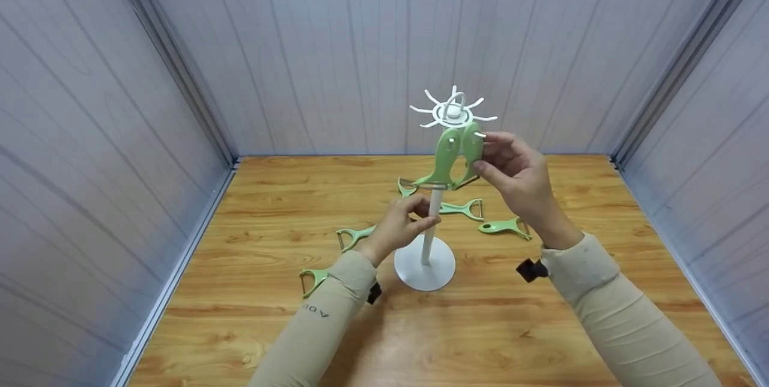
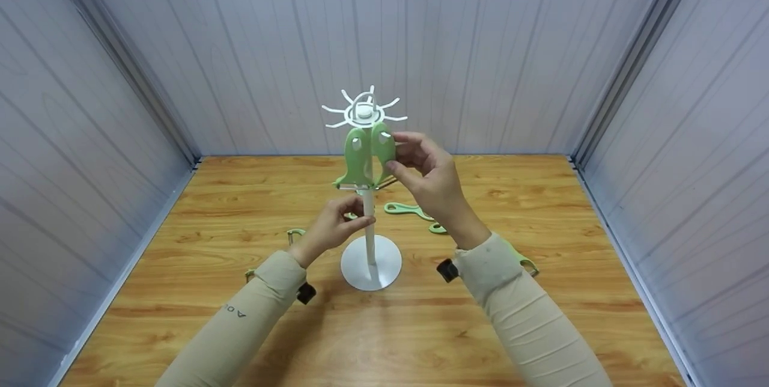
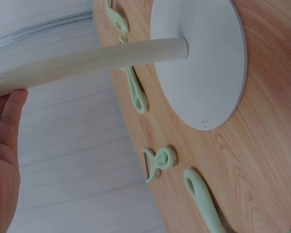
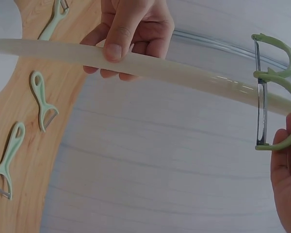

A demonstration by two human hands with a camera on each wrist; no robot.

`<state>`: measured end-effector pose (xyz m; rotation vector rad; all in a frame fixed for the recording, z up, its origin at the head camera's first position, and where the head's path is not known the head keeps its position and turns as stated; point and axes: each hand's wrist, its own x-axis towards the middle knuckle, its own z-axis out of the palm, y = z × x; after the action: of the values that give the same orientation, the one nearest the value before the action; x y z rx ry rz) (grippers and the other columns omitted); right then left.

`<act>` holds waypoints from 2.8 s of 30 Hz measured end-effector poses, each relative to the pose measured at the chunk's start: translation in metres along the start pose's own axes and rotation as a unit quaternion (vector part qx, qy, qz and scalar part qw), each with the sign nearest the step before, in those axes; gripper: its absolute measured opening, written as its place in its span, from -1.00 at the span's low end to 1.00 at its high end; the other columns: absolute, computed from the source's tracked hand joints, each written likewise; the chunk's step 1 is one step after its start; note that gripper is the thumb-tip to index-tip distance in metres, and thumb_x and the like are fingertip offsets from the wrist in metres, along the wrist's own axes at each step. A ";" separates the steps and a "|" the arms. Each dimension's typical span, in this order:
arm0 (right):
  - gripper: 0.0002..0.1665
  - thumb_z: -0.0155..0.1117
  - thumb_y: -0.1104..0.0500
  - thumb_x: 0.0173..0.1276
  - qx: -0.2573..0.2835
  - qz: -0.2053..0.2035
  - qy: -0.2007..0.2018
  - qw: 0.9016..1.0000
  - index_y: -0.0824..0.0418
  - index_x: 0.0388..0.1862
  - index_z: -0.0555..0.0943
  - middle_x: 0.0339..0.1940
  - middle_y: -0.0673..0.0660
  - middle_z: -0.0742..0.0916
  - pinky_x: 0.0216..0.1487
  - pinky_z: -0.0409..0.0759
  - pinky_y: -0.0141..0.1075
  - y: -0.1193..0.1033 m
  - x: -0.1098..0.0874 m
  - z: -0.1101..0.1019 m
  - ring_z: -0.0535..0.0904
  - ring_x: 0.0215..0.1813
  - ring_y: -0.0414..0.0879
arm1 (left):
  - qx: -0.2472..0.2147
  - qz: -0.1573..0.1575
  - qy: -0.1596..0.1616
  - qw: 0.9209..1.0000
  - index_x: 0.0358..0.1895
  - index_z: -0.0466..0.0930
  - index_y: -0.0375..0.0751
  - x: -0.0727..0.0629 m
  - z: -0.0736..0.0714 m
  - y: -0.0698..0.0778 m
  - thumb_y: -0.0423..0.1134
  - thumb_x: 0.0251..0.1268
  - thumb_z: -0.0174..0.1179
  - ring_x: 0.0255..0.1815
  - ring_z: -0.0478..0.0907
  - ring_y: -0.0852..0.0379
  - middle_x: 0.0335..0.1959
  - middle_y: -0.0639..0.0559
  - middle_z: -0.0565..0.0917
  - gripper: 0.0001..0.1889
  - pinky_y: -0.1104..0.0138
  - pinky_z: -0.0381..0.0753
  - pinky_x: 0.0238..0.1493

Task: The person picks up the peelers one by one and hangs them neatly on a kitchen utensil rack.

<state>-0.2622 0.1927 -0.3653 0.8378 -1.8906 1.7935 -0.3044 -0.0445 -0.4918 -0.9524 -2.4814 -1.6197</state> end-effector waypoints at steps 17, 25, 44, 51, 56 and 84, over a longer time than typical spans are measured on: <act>-0.56 0.40 0.56 0.41 -0.003 0.007 0.007 1.000 0.38 0.23 0.70 0.01 0.00 0.84 0.14 0.74 -0.42 0.028 -0.020 -0.041 0.78 0.10 -0.22 | 0.004 -0.005 -0.001 1.000 0.06 0.72 -0.27 0.000 0.000 0.001 -0.26 0.56 0.37 -0.06 0.74 0.06 -0.08 -0.13 0.81 -0.82 0.22 0.71 0.02; -0.53 0.42 0.57 0.37 -0.056 0.049 0.016 0.997 0.44 0.25 0.67 0.03 0.05 0.83 0.21 0.69 -0.41 0.045 -0.028 -0.057 0.75 0.09 -0.21 | 0.009 -0.012 0.001 1.000 0.05 0.73 -0.21 0.001 0.001 0.000 -0.23 0.56 0.37 -0.07 0.73 0.12 -0.09 -0.09 0.81 -0.83 0.28 0.72 -0.02; -0.40 0.53 0.34 0.44 -0.182 0.163 -0.009 0.970 0.40 0.42 0.61 0.15 -0.12 0.77 0.24 0.59 -0.49 0.086 -0.047 -0.084 0.66 0.19 -0.28 | 0.009 0.007 0.002 1.000 0.06 0.73 -0.36 0.002 0.001 0.000 -0.30 0.53 0.39 -0.07 0.79 0.01 -0.09 -0.16 0.83 -0.79 0.18 0.78 0.02; -0.37 0.54 0.28 0.45 -0.226 0.189 -0.038 0.955 0.38 0.44 0.59 0.36 0.35 0.72 0.25 0.54 -0.51 0.101 -0.053 -0.088 0.64 0.30 -0.05 | 0.005 0.003 0.003 1.000 0.07 0.72 -0.37 0.002 0.001 0.001 -0.31 0.53 0.39 -0.04 0.78 -0.03 -0.08 -0.18 0.82 -0.78 0.09 0.78 0.05; -0.34 0.54 0.30 0.44 -0.247 0.195 -0.053 0.948 0.40 0.46 0.57 0.37 0.37 0.71 0.36 0.62 -0.17 0.111 -0.058 -0.090 0.62 0.38 0.25 | 0.014 0.002 0.005 1.000 0.08 0.73 -0.34 0.002 0.001 0.001 -0.28 0.53 0.39 -0.04 0.78 -0.02 -0.07 -0.16 0.82 -0.77 0.17 0.76 0.04; -0.28 0.42 0.33 0.53 -0.261 0.283 -0.141 0.912 0.46 0.58 0.42 0.53 0.54 0.52 0.50 0.43 0.36 0.167 -0.087 -0.100 0.40 0.54 0.48 | 0.010 -0.013 0.003 1.000 0.11 0.72 -0.35 0.000 0.001 0.003 -0.25 0.56 0.37 -0.05 0.74 0.08 -0.08 -0.12 0.81 -0.75 0.24 0.73 0.00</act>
<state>-0.3196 0.3042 -0.5378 0.3829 -2.8482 1.3444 -0.3020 -0.0427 -0.4901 -0.9158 -2.5118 -1.6000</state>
